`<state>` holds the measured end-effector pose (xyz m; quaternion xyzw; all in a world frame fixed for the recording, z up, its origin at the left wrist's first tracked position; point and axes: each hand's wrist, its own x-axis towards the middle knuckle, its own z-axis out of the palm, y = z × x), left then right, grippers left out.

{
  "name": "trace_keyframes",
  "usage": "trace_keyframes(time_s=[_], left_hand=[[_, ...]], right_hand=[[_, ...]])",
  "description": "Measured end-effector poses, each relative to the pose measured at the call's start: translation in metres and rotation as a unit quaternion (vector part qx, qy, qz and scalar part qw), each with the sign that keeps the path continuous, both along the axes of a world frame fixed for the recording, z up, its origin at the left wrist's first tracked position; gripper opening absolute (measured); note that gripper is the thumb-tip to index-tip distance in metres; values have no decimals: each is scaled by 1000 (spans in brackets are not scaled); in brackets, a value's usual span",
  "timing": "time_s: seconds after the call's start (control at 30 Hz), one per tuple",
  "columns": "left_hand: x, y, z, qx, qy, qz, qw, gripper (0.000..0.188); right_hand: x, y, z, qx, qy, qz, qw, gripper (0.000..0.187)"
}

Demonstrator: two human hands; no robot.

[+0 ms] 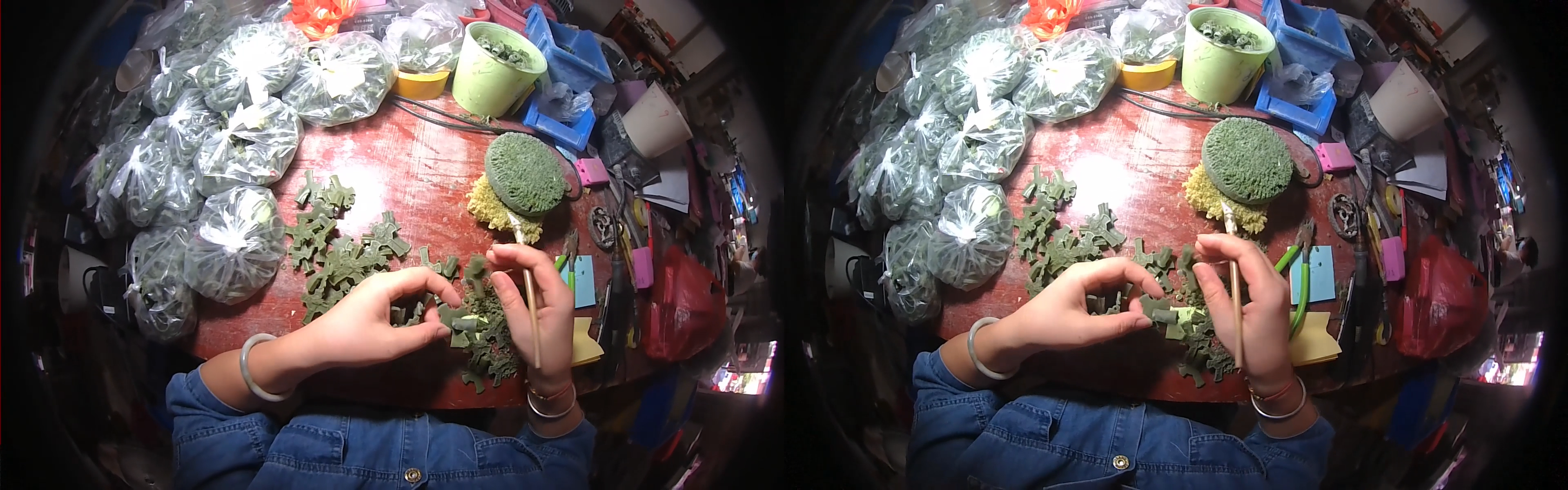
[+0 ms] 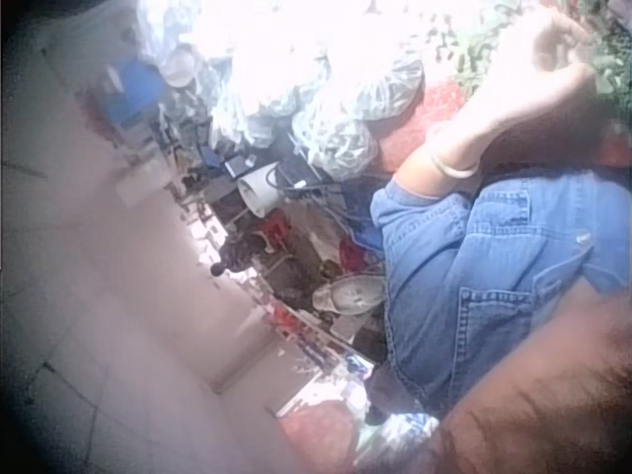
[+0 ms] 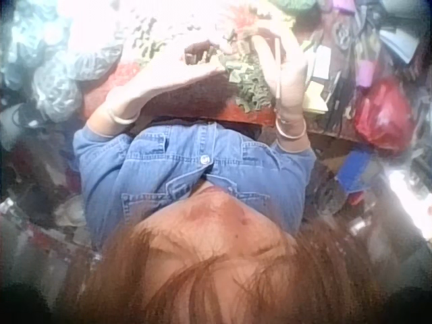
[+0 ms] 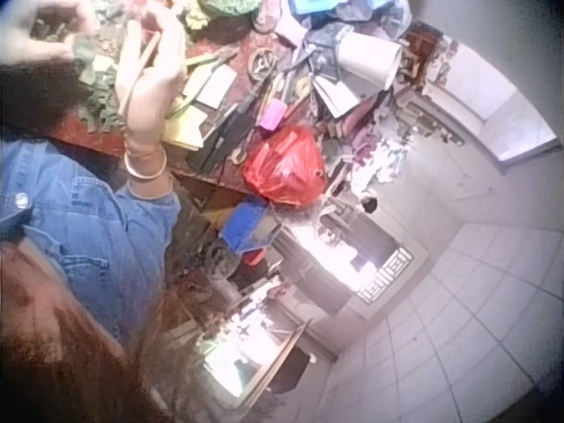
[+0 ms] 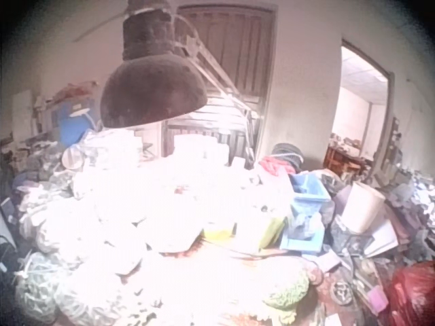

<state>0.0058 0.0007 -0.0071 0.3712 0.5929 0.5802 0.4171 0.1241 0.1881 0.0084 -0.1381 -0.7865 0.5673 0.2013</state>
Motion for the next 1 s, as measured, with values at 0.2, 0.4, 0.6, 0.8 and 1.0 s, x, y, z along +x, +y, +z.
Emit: trace_keyframes(time_s=[0.2, 0.4, 0.6, 0.8, 1.0], left_hand=[[-5, -3, 8, -21, -147, 42, 988, 21], [-7, -2, 5, 40, -126, 49, 990, 28], [-8, -2, 5, 59, -98, 41, 993, 33], [-5, -1, 7, 59, -100, 46, 992, 33], [-8, 0, 4, 80, -80, 44, 993, 33]], right_hand=[[10, -4, 11, -121, 72, 71, 988, 54], [9, -5, 15, -50, 63, 64, 995, 18], [10, -11, 17, -140, 25, 24, 989, 13], [10, -7, 12, -43, 87, 35, 995, 12], [8, -8, 13, 35, 99, -10, 994, 11]])
